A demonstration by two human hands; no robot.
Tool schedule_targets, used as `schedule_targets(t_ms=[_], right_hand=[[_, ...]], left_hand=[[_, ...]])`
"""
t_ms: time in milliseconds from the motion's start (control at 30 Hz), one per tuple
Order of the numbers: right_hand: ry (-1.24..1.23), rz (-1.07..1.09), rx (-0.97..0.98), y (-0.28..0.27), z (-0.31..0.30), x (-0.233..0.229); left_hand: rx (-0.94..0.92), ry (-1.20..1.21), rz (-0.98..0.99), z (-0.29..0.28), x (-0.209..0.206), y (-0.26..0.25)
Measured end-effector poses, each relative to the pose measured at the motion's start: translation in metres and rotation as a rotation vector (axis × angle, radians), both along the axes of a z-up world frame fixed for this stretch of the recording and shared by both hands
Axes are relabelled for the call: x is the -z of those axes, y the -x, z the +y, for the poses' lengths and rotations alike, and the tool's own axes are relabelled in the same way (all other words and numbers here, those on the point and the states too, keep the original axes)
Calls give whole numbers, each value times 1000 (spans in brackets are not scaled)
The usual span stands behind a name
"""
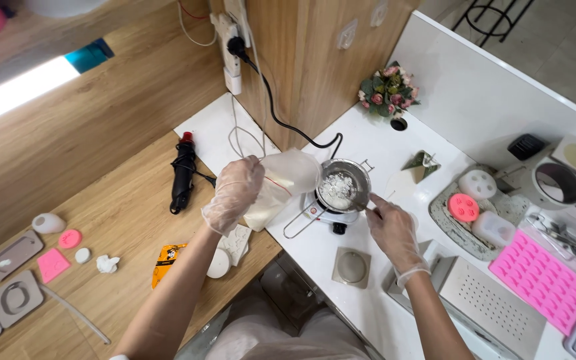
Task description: Preparing wax flakes in a melting pot for candle making.
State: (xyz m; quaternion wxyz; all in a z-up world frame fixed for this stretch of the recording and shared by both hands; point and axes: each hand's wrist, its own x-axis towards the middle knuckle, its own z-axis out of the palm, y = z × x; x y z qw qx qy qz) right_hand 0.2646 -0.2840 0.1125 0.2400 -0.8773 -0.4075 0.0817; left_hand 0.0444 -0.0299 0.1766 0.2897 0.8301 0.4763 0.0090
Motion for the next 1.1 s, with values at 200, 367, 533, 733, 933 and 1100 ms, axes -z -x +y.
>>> schedule_targets(t_ms=[200, 367, 533, 733, 933, 1100], right_hand=[[38, 181, 106, 6, -4, -7], [-121, 239, 163, -4, -4, 19], [-256, 309, 183, 12, 14, -1], [-336, 292, 134, 15, 32, -7], [-277, 250, 123, 15, 35, -19], [-70, -38, 57, 16, 21, -15]], left_hand=[[-502, 369, -652, 10, 15, 36], [-505, 272, -1216, -3, -45, 68], [-413, 184, -1051, -3, -117, 135], [-388, 97, -693, -1, -159, 194], [-492, 89, -741, 28, -171, 244], [-544, 45, -1041, 46, -140, 253]])
